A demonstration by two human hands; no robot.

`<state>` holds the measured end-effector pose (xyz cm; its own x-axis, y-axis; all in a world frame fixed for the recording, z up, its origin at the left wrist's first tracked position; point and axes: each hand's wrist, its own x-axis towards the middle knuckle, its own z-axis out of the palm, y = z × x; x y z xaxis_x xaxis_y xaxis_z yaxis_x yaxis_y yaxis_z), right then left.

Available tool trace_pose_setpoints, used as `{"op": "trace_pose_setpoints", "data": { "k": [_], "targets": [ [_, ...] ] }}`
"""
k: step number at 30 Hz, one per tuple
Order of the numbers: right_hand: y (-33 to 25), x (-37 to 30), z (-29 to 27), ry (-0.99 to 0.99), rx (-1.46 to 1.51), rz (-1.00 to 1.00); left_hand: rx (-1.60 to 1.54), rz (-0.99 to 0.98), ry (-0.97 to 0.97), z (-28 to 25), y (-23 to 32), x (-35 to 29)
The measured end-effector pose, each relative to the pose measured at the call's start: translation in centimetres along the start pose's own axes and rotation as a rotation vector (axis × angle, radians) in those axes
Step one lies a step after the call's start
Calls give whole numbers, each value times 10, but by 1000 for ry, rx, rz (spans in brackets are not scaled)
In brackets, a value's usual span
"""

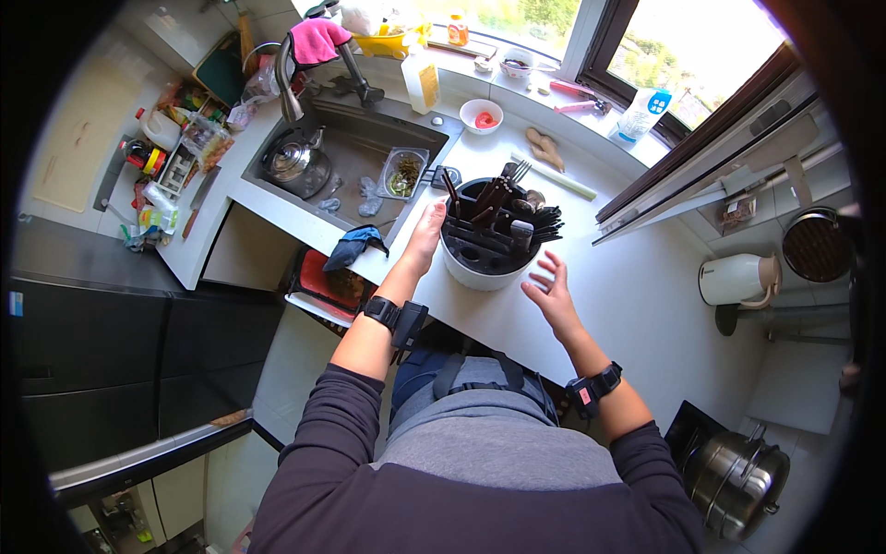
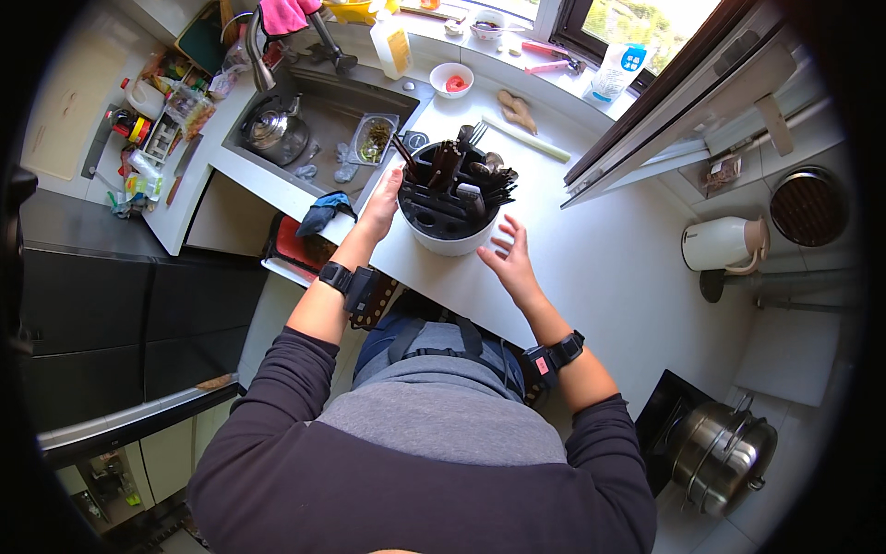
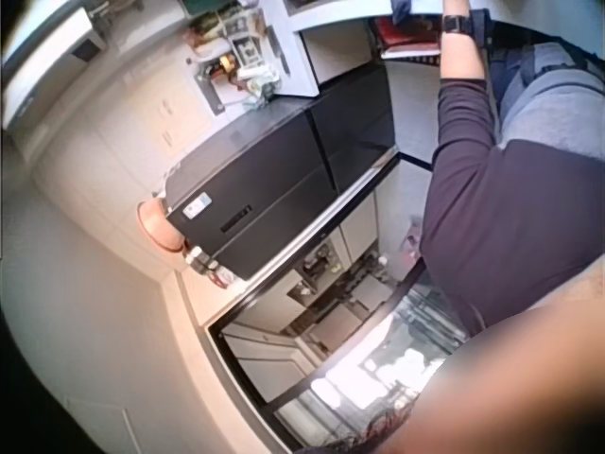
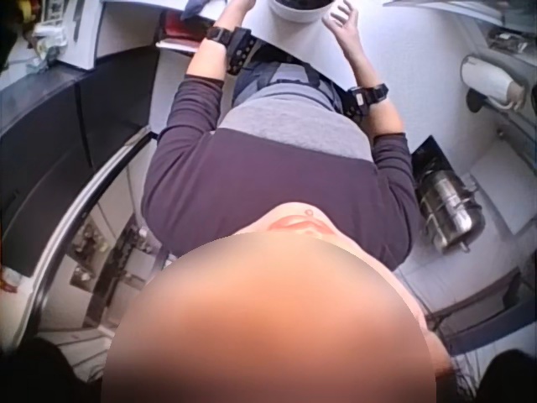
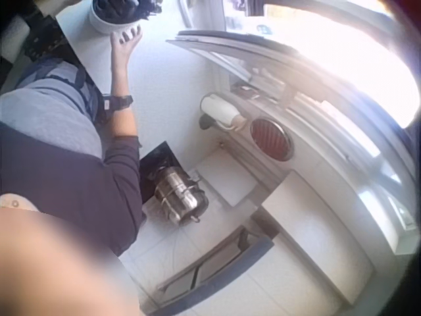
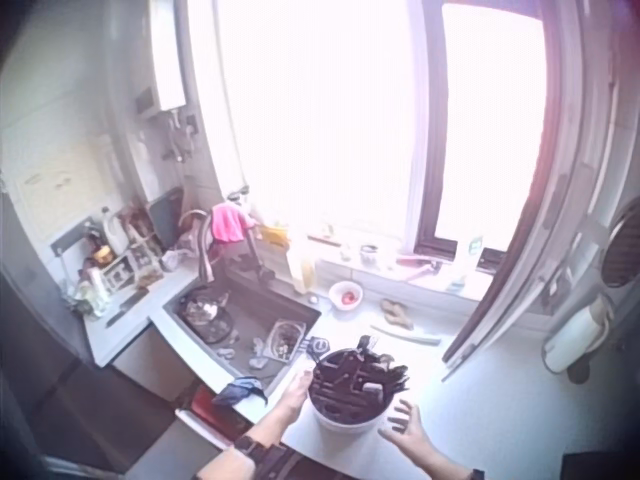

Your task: The person rinses a black cutlery organizer and a white ceramic container under the kitchen tap, then places the organizer into the container. They then sort and place spoons, forks, chopsticks, and knives into the organizer's compartments.

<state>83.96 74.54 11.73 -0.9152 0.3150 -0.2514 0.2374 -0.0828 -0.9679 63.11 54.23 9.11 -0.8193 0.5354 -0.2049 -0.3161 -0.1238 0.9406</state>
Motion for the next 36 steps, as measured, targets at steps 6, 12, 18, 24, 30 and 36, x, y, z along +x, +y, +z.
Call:
{"op": "trace_pose_setpoints", "data": {
  "k": [6,12,18,24,30,36],
  "targets": [
    [-11,21,-10,251,-324,-410,39,-28,199,-11,-21,-42],
    [-13,25,2,317,-460,-576,230,70,301,-31,-15,-127],
    [-55,-2,23,291,-733,-1231,283,175,457,-96,29,-176],
    [-83,-2,114,-430,-499,-887,455,251,702,-260,78,-191],
    [-61,36,199,-298,-288,-460,785,225,974,-529,109,-180],
    [-41,81,341,26,-101,-111,1131,-249,1094,-781,117,-104]
  ]
}}
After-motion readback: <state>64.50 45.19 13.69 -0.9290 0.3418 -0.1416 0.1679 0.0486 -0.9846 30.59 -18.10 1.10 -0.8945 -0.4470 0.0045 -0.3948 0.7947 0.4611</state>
